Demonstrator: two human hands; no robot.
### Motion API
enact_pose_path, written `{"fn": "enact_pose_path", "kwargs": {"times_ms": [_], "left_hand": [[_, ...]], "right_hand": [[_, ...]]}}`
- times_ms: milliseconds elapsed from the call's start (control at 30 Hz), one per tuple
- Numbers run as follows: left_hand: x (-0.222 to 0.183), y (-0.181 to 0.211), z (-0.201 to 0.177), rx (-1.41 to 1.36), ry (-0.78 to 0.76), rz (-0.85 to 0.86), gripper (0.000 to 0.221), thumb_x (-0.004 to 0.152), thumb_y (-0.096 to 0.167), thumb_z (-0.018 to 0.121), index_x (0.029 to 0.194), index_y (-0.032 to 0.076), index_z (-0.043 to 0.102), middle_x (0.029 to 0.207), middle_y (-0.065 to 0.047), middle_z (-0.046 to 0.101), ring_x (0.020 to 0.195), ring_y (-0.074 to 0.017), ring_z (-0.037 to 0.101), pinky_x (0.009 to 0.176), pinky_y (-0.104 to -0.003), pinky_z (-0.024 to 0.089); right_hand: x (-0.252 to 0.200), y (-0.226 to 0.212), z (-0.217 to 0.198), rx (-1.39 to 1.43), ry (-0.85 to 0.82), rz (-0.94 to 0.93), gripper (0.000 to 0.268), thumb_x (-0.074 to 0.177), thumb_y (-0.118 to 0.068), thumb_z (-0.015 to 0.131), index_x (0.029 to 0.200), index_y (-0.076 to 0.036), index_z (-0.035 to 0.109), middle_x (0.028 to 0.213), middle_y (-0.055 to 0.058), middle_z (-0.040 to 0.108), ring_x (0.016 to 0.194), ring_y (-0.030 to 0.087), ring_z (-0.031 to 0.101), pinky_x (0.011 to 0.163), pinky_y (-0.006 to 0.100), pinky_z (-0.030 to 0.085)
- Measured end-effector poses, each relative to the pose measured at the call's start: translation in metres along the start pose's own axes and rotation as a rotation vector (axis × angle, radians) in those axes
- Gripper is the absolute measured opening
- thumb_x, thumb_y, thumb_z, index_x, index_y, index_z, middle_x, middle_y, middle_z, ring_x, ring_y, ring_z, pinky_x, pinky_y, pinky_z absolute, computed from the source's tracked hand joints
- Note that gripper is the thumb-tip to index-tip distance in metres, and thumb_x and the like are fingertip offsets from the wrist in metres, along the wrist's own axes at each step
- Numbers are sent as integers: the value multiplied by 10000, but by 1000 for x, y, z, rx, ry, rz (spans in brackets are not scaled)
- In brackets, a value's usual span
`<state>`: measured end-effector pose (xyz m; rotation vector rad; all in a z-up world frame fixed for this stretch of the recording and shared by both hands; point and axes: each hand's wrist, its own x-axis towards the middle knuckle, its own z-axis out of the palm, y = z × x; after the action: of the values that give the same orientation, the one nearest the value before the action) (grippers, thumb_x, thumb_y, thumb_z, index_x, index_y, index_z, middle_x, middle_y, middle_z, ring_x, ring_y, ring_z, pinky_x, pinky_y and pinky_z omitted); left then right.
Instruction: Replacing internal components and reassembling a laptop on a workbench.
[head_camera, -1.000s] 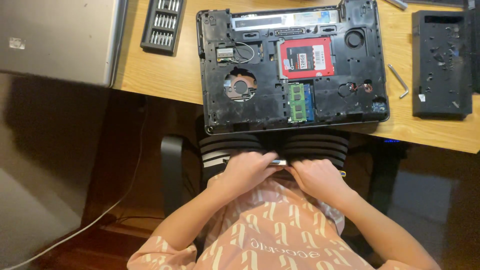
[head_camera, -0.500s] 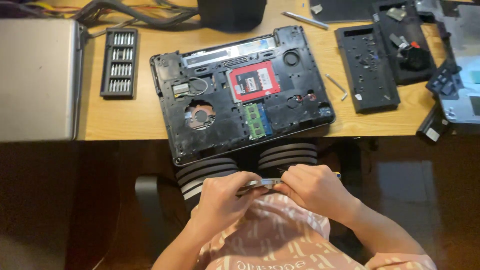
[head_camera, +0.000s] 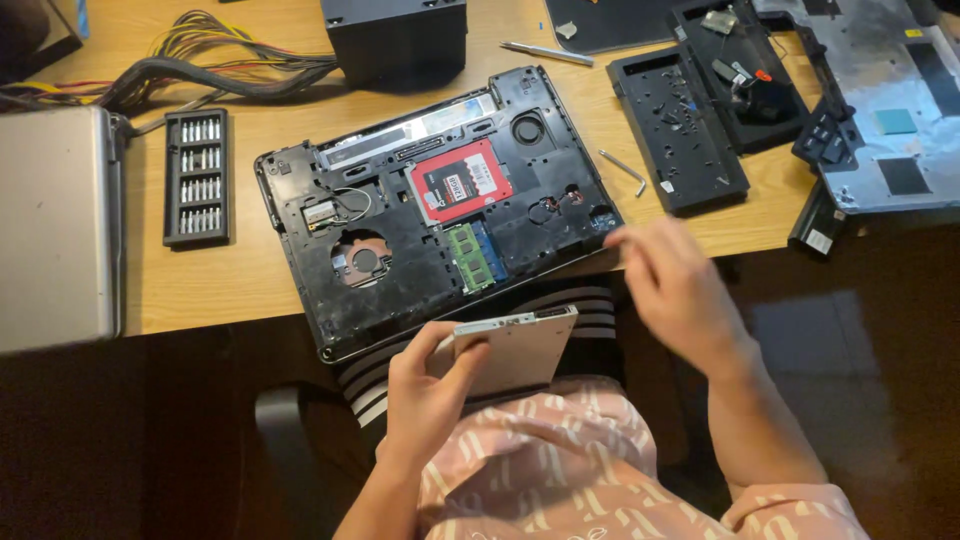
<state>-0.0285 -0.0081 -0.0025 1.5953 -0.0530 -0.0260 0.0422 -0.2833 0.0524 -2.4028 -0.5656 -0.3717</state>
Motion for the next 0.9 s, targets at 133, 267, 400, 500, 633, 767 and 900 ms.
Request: {"fn": "enact_pose_path", "kwargs": {"times_ms": [133,267,400,500,633,767,900], "left_hand": [[8,-13,8,-148,-11,-146,160,914,127,763,1009,12,706,852,42,698,773,-21,590,672,-201,481],[19,-22,13,-145,-1,-192,177,914,164,769,1000,18,718,831,36,703,749,-27,589,647,-209,477],[24,-20,13,-164,41,-178,219,924,213,767,1004,18,711,843,32,711,757,-27,602,656,-207,489],[21,-27,11,-211,49,-164,234,932,216,766,1023,7,710,868,24,710,779,-32,602,677,-209,490],[24,-19,18,-397,68,-141,256,952,168,735,1130,-3,669,961,16,704,866,-42,625,752,-209,504],[18,-37,24,-398,148,-138,409,960,113,743,1340,19,628,924,7,616,816,-54,558,702,-211,436],[15,-36,38,-325,148,-91,424,982,30,732,1388,-13,618,937,-66,600,821,-93,541,707,-228,418]], "right_hand": [[13,59,5,-230,91,57,245,1001,23,631,1239,8,688,1029,179,604,995,361,577,877,443,474],[30,46,19,-118,8,-44,268,954,5,657,1218,-8,700,1007,156,624,989,342,585,881,429,484],[51,59,29,-182,64,-101,323,947,2,698,1270,7,682,1050,165,619,1023,344,592,911,422,495],[58,36,21,-243,162,-159,370,924,-25,732,1284,27,660,1134,181,622,1086,363,582,944,429,495],[8,16,19,262,88,89,290,994,-152,673,1266,-54,695,1183,74,696,1109,224,656,955,357,515],[-18,-12,12,964,-153,307,464,936,-361,667,1317,-99,635,1218,38,705,1123,141,654,935,296,502],[-37,-7,20,1131,-200,474,582,848,-240,775,1369,-102,555,1139,26,712,1053,97,635,903,267,520]]}}
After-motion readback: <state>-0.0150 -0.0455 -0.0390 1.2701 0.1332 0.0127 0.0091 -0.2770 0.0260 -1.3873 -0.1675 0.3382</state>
